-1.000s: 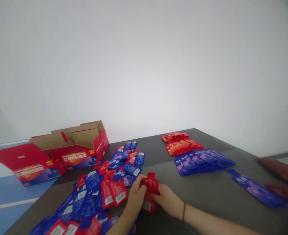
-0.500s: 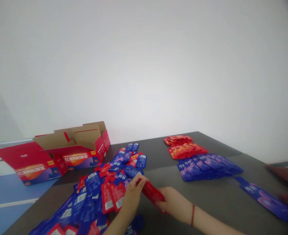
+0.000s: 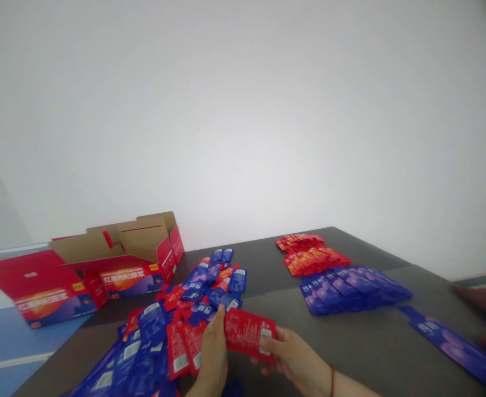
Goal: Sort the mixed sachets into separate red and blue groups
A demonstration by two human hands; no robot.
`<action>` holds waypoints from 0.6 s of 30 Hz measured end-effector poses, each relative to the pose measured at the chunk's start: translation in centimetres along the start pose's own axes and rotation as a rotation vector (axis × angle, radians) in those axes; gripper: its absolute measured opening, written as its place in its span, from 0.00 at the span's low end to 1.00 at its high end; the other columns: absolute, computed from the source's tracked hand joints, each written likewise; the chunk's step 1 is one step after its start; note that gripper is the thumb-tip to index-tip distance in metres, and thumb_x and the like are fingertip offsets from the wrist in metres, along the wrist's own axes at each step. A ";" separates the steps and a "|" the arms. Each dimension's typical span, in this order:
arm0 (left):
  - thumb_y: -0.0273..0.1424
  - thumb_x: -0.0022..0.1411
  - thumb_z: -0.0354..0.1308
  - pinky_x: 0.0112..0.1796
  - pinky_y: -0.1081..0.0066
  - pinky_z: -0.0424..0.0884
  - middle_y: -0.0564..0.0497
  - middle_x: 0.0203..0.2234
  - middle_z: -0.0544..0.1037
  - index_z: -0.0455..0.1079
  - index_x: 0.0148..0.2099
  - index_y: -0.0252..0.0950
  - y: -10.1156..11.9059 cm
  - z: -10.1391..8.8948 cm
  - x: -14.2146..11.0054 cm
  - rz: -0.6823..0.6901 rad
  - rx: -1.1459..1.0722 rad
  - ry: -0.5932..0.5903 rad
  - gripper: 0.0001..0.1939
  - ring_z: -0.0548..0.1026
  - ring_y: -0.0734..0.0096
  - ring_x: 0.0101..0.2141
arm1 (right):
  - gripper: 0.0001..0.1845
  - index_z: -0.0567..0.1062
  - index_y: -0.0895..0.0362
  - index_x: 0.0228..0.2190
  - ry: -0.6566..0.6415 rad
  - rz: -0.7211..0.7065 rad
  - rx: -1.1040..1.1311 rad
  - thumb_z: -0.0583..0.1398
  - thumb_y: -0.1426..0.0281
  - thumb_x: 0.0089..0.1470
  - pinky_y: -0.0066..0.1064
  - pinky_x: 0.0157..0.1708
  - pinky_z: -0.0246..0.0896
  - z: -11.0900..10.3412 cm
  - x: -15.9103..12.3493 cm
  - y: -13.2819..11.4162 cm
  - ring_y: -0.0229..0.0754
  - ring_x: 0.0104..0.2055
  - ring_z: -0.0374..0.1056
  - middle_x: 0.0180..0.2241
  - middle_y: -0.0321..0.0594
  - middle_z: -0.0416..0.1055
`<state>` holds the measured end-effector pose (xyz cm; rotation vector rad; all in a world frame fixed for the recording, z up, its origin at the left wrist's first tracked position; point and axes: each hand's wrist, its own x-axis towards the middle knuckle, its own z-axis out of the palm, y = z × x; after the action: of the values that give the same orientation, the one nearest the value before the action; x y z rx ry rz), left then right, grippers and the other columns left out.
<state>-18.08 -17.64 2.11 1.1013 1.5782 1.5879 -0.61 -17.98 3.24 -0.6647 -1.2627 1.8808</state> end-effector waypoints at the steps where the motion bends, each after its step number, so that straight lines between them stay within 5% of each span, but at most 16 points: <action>1: 0.52 0.57 0.47 0.30 0.66 0.70 0.47 0.25 0.78 0.70 0.30 0.36 0.0 0.1 -0.1 -0.022 -0.036 -0.017 0.24 0.75 0.61 0.29 | 0.26 0.73 0.60 0.35 0.001 -0.008 0.026 0.65 0.53 0.40 0.28 0.27 0.64 0.0 0.0 0.2 0.41 0.30 0.71 0.28 0.42 0.74; 4: 0.51 0.56 0.50 0.30 0.65 0.71 0.48 0.24 0.77 0.71 0.30 0.35 0.0 0.4 -0.4 -0.057 -0.110 -0.018 0.23 0.75 0.61 0.29 | 0.25 0.74 0.60 0.36 0.026 -0.017 0.004 0.62 0.52 0.44 0.30 0.28 0.65 -0.5 0.1 0.3 0.42 0.32 0.72 0.29 0.44 0.75; 12: 0.42 0.58 0.49 0.42 0.64 0.69 0.45 0.41 0.76 0.70 0.40 0.35 -1.0 0.9 -0.2 -0.038 -0.112 -0.004 0.17 0.72 0.61 0.46 | 0.23 0.74 0.59 0.38 0.023 0.007 0.054 0.65 0.59 0.41 0.29 0.27 0.67 -0.9 0.2 0.3 0.43 0.34 0.72 0.32 0.43 0.76; 15: 0.46 0.57 0.50 0.32 0.68 0.70 0.50 0.27 0.76 0.68 0.33 0.37 -0.9 1.1 -0.3 -0.054 -0.128 -0.032 0.17 0.74 0.64 0.33 | 0.21 0.75 0.60 0.36 0.015 0.017 0.015 0.64 0.59 0.42 0.28 0.25 0.66 -1.2 0.1 0.1 0.43 0.33 0.72 0.29 0.43 0.76; 18: 0.49 0.54 0.51 0.20 0.74 0.61 0.58 0.16 0.67 0.62 0.28 0.38 -0.9 1.1 -0.1 -0.146 -0.251 -0.005 0.19 0.65 0.74 0.18 | 0.20 0.74 0.61 0.37 0.065 -0.015 -0.119 0.61 0.59 0.46 0.29 0.25 0.67 -2.3 0.8 -1.2 0.44 0.32 0.72 0.30 0.44 0.76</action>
<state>-17.13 -17.13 1.14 0.8358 1.3774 1.6305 1.02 -15.82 3.47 -0.7706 -1.3413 1.7680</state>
